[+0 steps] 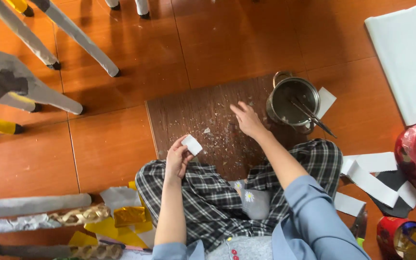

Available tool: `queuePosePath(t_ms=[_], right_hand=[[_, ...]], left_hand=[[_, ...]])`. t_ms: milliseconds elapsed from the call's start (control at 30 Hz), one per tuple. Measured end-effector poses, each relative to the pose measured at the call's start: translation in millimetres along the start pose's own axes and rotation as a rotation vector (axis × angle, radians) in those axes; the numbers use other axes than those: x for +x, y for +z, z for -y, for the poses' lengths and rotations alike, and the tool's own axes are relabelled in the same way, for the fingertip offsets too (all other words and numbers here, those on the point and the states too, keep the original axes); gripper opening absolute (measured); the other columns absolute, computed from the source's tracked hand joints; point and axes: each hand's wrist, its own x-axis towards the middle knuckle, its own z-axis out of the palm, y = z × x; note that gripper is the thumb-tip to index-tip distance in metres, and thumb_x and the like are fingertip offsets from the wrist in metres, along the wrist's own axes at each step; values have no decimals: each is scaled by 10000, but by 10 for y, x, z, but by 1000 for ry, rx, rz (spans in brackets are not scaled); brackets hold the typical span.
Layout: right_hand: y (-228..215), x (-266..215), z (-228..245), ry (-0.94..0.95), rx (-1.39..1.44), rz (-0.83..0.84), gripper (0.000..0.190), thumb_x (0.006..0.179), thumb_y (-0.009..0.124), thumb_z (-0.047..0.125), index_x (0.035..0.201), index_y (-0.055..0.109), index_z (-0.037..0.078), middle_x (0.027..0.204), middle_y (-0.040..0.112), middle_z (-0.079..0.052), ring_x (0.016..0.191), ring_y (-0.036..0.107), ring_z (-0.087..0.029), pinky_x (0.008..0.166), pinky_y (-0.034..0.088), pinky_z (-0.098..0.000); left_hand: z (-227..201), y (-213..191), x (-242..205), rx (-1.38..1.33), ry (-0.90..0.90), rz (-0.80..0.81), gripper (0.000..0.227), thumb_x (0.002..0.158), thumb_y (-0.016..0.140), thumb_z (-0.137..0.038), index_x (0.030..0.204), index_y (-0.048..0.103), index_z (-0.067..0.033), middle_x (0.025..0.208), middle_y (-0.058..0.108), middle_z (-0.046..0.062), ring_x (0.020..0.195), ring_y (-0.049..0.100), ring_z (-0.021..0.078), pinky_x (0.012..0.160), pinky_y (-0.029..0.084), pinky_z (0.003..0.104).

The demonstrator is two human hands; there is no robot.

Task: Applying paper strips and glue to animal-shaped frames to create paper-mache figures.

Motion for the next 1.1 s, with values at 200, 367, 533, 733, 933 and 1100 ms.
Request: queuePosePath(t_ms=[200, 367, 533, 733, 933, 1100], right_hand=[[345, 313, 24, 181, -253, -121, 714, 879, 504, 9, 1495, 380, 347, 1546, 267, -102, 1386, 303, -323, 1037, 320, -528], [298, 307, 68, 191, -223, -62, 751, 867, 493, -23, 1499, 372, 366, 1556, 224, -109, 1396, 256, -317, 1035, 285, -526], [401, 344, -29, 173, -234, -72, 776, 873, 475, -12, 1497, 335, 427, 1567, 196, -125, 1417, 224, -318, 1029, 268, -532], [-96, 202, 279, 359, 345, -103, 762, 896, 537, -30, 1539, 244, 256, 1534, 236, -207, 1483, 172, -300, 1161, 123, -501], [-405, -451, 97, 330, 1490, -284, 275, 911, 497, -68, 1070, 670, 75, 1057, 657, -111, 1026, 610, -177, 934, 531, -321], [-676, -1062, -176, 407, 590, -285, 734, 947, 446, 19, 1579, 130, 216, 843, 680, -168, 802, 685, -311, 768, 524, -442]], left_hand=[[-59, 42, -13, -14, -43, -10, 488, 829, 469, 51, 1285, 565, -93, 1153, 675, 201, 914, 713, 321, 695, 623, 400], [-68, 136, -76, 24, -77, -41, 451, 842, 491, 32, 1261, 585, -105, 1123, 687, 187, 916, 718, 302, 718, 620, 394], [-106, 193, -86, 57, -68, -36, 440, 838, 492, 27, 1247, 594, -102, 1106, 693, 156, 901, 723, 277, 702, 623, 370], [-75, 117, -22, 61, -29, -25, 449, 824, 475, 30, 1239, 590, -98, 1102, 696, 180, 875, 729, 281, 649, 630, 329], [-67, 67, 1, 64, 10, -36, 420, 844, 471, 31, 1227, 603, -81, 1082, 692, 169, 885, 722, 305, 659, 632, 376], [-129, 86, 15, 127, 25, -26, 428, 847, 469, 17, 1244, 589, -88, 1069, 683, 126, 872, 717, 267, 672, 634, 359]])
